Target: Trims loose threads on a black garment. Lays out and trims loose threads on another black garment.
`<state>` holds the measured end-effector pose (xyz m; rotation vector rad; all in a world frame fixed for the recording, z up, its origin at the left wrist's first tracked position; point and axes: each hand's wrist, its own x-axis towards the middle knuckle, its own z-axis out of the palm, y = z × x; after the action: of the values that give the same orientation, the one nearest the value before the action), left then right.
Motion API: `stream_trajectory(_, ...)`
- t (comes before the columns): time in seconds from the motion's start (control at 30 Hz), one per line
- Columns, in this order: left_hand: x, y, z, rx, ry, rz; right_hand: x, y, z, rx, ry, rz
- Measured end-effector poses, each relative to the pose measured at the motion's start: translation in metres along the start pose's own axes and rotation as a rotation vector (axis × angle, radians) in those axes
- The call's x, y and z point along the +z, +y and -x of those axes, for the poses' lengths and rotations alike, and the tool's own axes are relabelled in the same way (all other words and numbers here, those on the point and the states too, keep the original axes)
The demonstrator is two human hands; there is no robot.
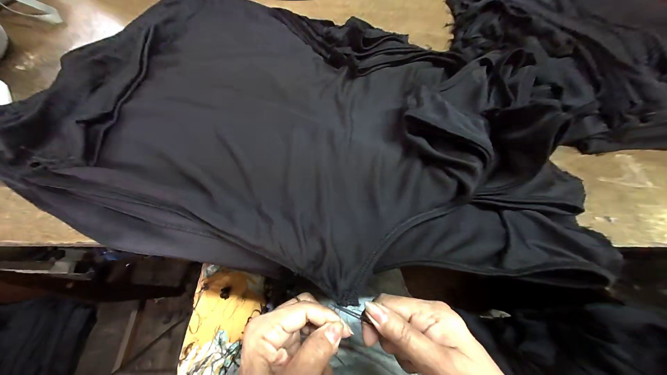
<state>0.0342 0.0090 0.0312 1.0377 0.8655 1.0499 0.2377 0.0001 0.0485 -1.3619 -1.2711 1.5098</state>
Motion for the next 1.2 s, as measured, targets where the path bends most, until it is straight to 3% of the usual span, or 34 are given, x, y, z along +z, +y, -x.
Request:
stream_trajectory(0.27,-0.006,-0.003,-0.001,-0.047,-0.08,-0.013,-0.03,-0.001,0.012,-0.335,-0.032,0.143)
stream_trajectory(0.37,-0.007,-0.007,0.0,0.005,-0.118,-0.075,-0.037,-0.016,0.01,-0.54,0.074,0.493)
stream_trajectory(0.47,0.0,-0.003,0.003,-0.001,-0.132,-0.113,-0.015,-0.019,-0.012,-0.754,0.191,0.949)
stream_trajectory(0.57,0.0,-0.002,0.007,-0.032,-0.13,-0.132,-0.006,-0.018,-0.037,-0.917,0.194,1.089)
stream_trajectory(0.67,-0.007,-0.005,0.009,-0.028,-0.123,-0.139,-0.017,-0.043,-0.053,-0.879,0.013,0.965)
stream_trajectory(0.77,-0.01,-0.007,0.008,-0.058,-0.104,-0.098,-0.031,-0.087,-0.072,-0.661,-0.189,0.609)
stream_trajectory(0.83,-0.009,-0.006,0.005,-0.074,-0.083,-0.058,-0.04,-0.11,-0.097,-0.627,-0.096,0.485)
stream_trajectory(0.87,-0.007,-0.005,0.003,-0.085,-0.068,-0.034,-0.045,-0.115,-0.115,-0.655,0.037,0.548)
stream_trajectory(0.93,-0.002,0.0,-0.002,-0.107,-0.048,0.006,-0.053,-0.113,-0.152,-0.6,0.332,0.878)
stream_trajectory(0.97,0.0,0.003,-0.004,-0.116,-0.036,0.022,-0.055,-0.108,-0.164,-0.494,0.383,0.993)
stream_trajectory(1.03,-0.001,0.002,-0.006,-0.101,-0.025,0.043,-0.058,-0.092,-0.172,-0.383,0.393,1.017)
stream_trajectory(1.13,-0.002,0.003,-0.008,-0.093,-0.004,0.095,-0.064,-0.075,-0.14,-0.579,0.328,0.811)
stream_trajectory(1.2,0.001,0.01,-0.012,-0.174,0.016,0.159,-0.06,-0.073,-0.098,-0.587,0.255,0.586)
